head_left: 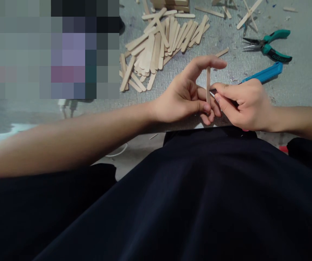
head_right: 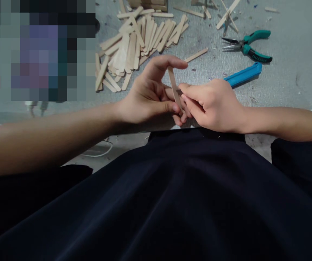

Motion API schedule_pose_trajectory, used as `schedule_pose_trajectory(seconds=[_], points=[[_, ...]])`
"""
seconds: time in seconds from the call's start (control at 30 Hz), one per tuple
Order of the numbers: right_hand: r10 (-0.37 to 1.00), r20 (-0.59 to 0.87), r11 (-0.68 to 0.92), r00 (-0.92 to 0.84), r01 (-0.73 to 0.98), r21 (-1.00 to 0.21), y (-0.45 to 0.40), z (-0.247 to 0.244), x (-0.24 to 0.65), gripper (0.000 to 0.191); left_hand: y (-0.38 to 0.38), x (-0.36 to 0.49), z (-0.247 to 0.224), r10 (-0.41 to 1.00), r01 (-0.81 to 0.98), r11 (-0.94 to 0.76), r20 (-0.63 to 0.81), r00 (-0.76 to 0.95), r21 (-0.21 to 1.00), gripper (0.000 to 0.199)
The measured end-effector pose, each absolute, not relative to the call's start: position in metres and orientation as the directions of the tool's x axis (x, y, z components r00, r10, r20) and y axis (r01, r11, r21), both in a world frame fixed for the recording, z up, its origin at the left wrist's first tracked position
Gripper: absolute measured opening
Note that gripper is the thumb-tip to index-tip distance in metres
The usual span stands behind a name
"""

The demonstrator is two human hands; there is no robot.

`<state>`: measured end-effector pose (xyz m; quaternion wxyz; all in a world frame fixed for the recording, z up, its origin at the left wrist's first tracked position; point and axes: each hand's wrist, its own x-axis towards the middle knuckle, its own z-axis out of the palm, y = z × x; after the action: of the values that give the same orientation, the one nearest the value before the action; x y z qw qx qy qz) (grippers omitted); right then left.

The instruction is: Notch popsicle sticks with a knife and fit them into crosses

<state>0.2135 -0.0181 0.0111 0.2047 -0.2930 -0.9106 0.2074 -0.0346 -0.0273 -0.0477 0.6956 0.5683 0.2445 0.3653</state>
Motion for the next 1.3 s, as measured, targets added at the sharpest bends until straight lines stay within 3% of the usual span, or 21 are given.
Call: schedule_pose_trajectory(seconds=[0.27,0.47,0.73,0.87,1.13,1.3], points=[[0.624,0.277,0.715,-0.731,0.39,-0.58,-0.02,0.006,0.209,0.031,-0.028,-0.037,-0.049,0.785,-0.236,0.084,0.082,0.614,0.968,0.096],[0.594,0.298,0.702,-0.747,0.302,-0.645,-0.02,0.006,0.207,0.03,-0.026,-0.037,-0.048,0.779,-0.234,0.081,0.084,0.621,0.969,0.1],[0.609,0.273,0.695,-0.744,0.336,-0.636,-0.019,0.001,0.208,0.031,-0.024,-0.036,-0.048,0.775,-0.253,0.111,0.075,0.628,0.961,0.107],[0.57,0.356,0.738,-0.741,0.269,-0.619,-0.019,0.0,0.209,0.031,-0.024,-0.037,-0.049,0.777,-0.231,0.114,0.058,0.627,0.966,0.108],[0.556,0.385,0.702,-0.737,0.167,-0.692,-0.02,-0.004,0.207,0.026,-0.019,-0.037,-0.052,0.744,-0.254,0.122,0.081,0.663,0.96,0.101],[0.598,0.324,0.683,-0.733,0.254,-0.684,-0.019,-0.004,0.207,0.028,-0.016,-0.037,-0.053,0.74,-0.261,0.122,0.088,0.667,0.958,0.105]])
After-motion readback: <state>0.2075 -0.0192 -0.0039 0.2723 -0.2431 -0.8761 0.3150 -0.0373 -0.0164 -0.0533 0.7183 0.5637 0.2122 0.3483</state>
